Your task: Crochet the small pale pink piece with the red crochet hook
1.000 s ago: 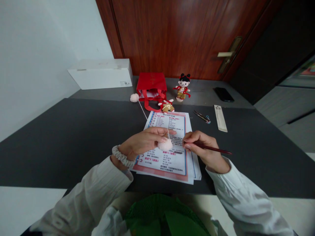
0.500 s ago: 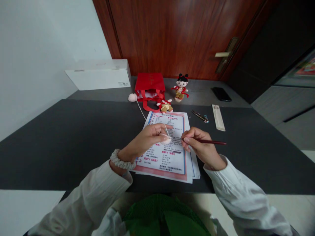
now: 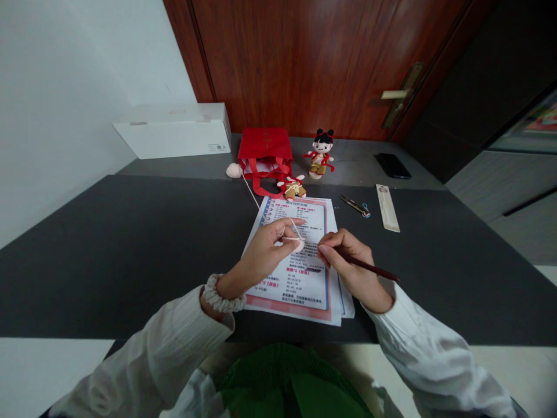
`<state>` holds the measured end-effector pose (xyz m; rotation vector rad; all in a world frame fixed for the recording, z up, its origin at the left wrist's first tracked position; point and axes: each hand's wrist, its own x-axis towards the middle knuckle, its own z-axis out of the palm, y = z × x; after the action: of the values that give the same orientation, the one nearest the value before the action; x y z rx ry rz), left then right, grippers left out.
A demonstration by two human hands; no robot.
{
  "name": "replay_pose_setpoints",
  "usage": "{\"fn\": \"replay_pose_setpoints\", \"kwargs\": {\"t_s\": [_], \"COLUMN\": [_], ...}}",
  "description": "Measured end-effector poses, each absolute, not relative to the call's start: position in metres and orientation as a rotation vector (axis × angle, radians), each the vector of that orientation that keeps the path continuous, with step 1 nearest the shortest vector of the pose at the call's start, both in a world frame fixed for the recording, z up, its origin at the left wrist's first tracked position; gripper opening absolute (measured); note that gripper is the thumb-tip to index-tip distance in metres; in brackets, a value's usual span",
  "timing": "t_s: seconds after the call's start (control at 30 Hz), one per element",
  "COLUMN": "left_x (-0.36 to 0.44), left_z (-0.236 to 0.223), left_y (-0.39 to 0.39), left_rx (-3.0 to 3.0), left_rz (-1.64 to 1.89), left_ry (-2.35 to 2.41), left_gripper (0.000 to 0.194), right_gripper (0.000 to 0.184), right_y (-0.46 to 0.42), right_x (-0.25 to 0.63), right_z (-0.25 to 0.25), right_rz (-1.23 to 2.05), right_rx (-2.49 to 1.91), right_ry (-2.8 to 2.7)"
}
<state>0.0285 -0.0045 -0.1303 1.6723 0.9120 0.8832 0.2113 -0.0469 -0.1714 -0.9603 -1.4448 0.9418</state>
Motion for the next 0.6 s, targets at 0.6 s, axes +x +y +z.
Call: {"fn": "replay_pose_setpoints", "kwargs": {"t_s": [0.6], "left_x": [0.042], "left_z": [-0.146], "left_y": [-0.011], "left_rx": [1.038], "left_rz": [0.786], "left_ry": [0.823], "left_gripper": [0.027], "right_gripper": [0.014], "right_y": [-0.040], "right_x": [0.209], "right_z": [-0.174], "right_rz": [-0.052], "right_rx": [-0.834], "right_ry": [-2.236]}}
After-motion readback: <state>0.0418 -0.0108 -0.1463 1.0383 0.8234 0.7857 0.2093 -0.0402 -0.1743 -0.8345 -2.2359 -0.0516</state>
